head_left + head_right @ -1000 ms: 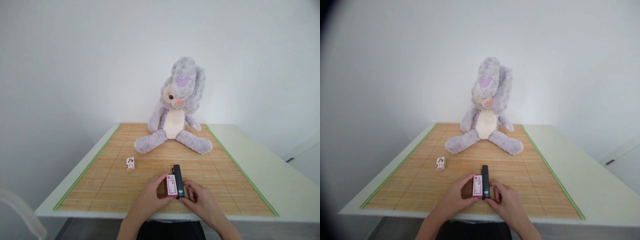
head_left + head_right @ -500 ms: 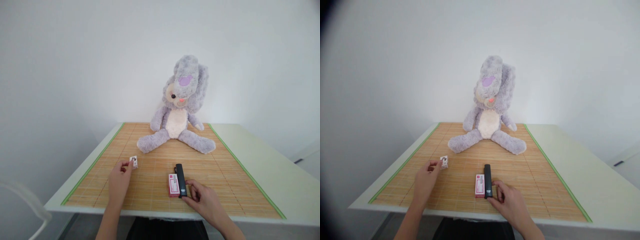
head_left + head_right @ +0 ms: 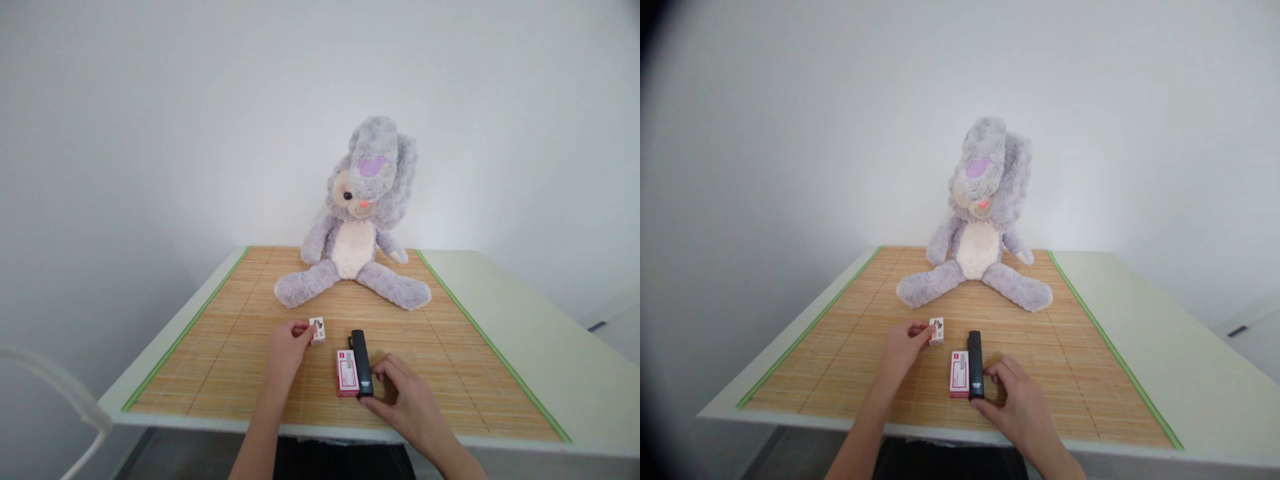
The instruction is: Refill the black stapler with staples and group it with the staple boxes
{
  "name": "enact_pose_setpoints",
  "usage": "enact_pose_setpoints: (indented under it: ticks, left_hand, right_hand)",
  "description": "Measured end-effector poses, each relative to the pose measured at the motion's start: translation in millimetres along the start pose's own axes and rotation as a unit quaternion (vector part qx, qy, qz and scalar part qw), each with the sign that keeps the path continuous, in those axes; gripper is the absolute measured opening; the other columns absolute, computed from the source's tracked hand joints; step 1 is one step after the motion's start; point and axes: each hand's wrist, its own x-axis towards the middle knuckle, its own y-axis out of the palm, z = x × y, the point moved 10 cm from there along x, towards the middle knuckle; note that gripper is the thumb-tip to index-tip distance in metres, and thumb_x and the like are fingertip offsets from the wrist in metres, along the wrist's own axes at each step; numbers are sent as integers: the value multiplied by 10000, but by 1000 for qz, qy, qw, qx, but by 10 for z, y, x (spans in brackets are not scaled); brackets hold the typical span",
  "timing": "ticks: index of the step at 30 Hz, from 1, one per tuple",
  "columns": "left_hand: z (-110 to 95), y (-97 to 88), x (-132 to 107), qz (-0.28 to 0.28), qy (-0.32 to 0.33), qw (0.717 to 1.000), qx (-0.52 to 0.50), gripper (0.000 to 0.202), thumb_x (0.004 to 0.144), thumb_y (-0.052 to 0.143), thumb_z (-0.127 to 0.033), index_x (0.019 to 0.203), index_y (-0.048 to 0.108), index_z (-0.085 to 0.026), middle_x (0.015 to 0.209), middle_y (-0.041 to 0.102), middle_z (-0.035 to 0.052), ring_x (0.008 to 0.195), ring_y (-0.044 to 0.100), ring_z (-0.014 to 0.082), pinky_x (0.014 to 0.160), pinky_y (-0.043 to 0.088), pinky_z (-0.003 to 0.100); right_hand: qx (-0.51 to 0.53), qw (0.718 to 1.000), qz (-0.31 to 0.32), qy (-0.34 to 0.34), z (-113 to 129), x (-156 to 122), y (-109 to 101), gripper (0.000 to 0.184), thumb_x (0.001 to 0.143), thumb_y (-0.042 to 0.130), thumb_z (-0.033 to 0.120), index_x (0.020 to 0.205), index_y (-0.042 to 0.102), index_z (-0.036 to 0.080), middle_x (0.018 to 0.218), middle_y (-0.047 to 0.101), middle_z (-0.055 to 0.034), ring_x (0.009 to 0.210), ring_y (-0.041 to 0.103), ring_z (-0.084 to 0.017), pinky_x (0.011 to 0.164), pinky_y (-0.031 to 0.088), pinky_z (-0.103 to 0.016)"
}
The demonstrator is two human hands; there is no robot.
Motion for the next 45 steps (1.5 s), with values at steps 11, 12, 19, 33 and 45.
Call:
enact_pose_setpoints:
  ticks: [11, 12, 19, 33, 45]
  left_hand:
    - [-329, 489, -257, 62, 40, 997, 5, 425, 839, 712, -469, 1147, 777, -184, 903, 798, 77, 814, 733, 226, 792, 537, 342]
    - [-335, 496, -271, 63, 41, 997, 7, 419, 839, 712, -470, 1138, 782, -184, 910, 798, 80, 823, 733, 230, 803, 536, 348]
    - [-358, 485, -297, 63, 35, 997, 8, 418, 827, 722, -460, 1122, 783, -171, 863, 792, 82, 798, 729, 241, 805, 546, 365]
    - [-157, 764, -1089, 70, -63, 981, -169, 642, 938, 485, -410, 1543, 476, -196, 1628, 438, 57, 1521, 400, 239, 1297, 273, 426]
    - [-302, 970, -1234, 96, -30, 988, -115, 722, 957, 441, -397, 1629, 298, -179, 1721, 230, 37, 1608, 173, 224, 1333, 121, 416]
  right_hand:
    - [-10, 1000, 9, -2, 64, 0, -22, 240, 859, 763, 380, 916, 577, 238, 900, 623, -7, 838, 594, -203, 750, 451, -320]
    - [-11, 1000, 8, -2, 62, 1, -21, 241, 859, 761, 382, 913, 576, 238, 897, 623, -7, 836, 594, -204, 749, 451, -321]
    - [-14, 1000, 12, 1, 56, -7, 3, 243, 850, 766, 375, 937, 584, 241, 889, 618, 1, 828, 593, -203, 745, 444, -323]
    - [-12, 999, -14, 42, 106, -108, 66, 371, 818, 811, 424, 1121, 678, 258, 963, 670, -40, 902, 638, -251, 809, 501, -361]
    - [-41, 996, -2, 74, 48, -124, 140, 230, 892, 726, 413, 778, 621, 243, 825, 652, -19, 754, 627, -214, 690, 440, -317]
